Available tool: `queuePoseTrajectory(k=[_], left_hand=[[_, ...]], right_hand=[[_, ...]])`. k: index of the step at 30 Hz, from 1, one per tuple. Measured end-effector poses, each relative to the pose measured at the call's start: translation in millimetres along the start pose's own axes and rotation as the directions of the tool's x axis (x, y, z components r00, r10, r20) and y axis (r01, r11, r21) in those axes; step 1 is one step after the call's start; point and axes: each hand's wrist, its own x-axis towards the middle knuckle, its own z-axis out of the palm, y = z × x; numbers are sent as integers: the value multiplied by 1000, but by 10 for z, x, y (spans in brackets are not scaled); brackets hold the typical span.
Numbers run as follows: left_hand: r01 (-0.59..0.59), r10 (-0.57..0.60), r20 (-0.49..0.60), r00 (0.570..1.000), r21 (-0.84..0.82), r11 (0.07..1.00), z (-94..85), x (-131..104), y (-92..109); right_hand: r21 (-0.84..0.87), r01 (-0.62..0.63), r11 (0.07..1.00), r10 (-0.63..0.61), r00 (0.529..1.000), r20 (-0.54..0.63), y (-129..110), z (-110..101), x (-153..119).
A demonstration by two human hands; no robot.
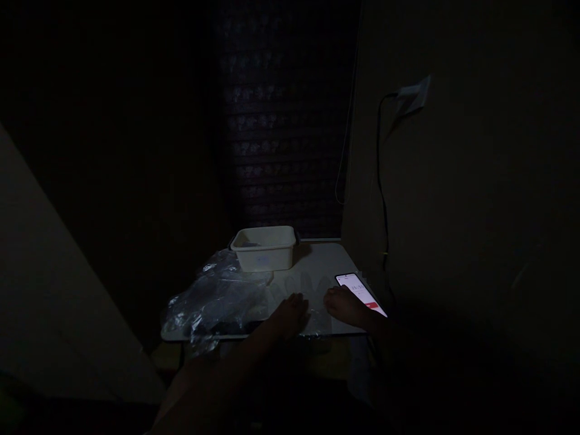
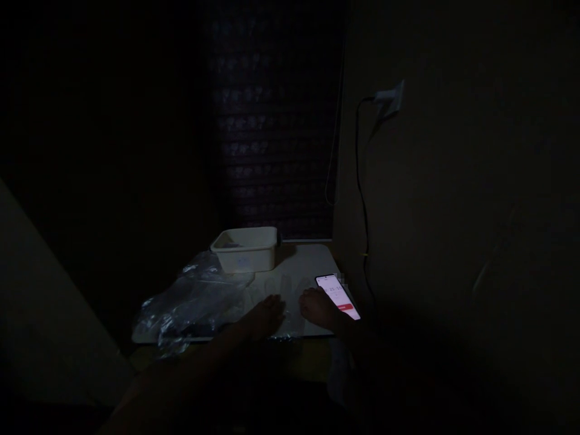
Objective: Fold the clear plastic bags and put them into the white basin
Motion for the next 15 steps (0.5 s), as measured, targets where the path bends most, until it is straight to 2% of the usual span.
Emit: queuePoseTrajectory(k=[2, 6, 15], left_hand=[[57, -57, 27, 998, 6, 998, 7, -19, 20], [94, -95, 44, 995, 25, 995, -6, 3, 13], [110, -108, -62, 992, 40, 993, 21, 57, -36]], right_hand=[[31, 38, 999, -38, 999, 1, -67, 4, 26], [32, 76, 997, -77, 996, 32, -172, 25, 87], [-2, -49, 999, 49, 996, 75, -36, -61, 92]])
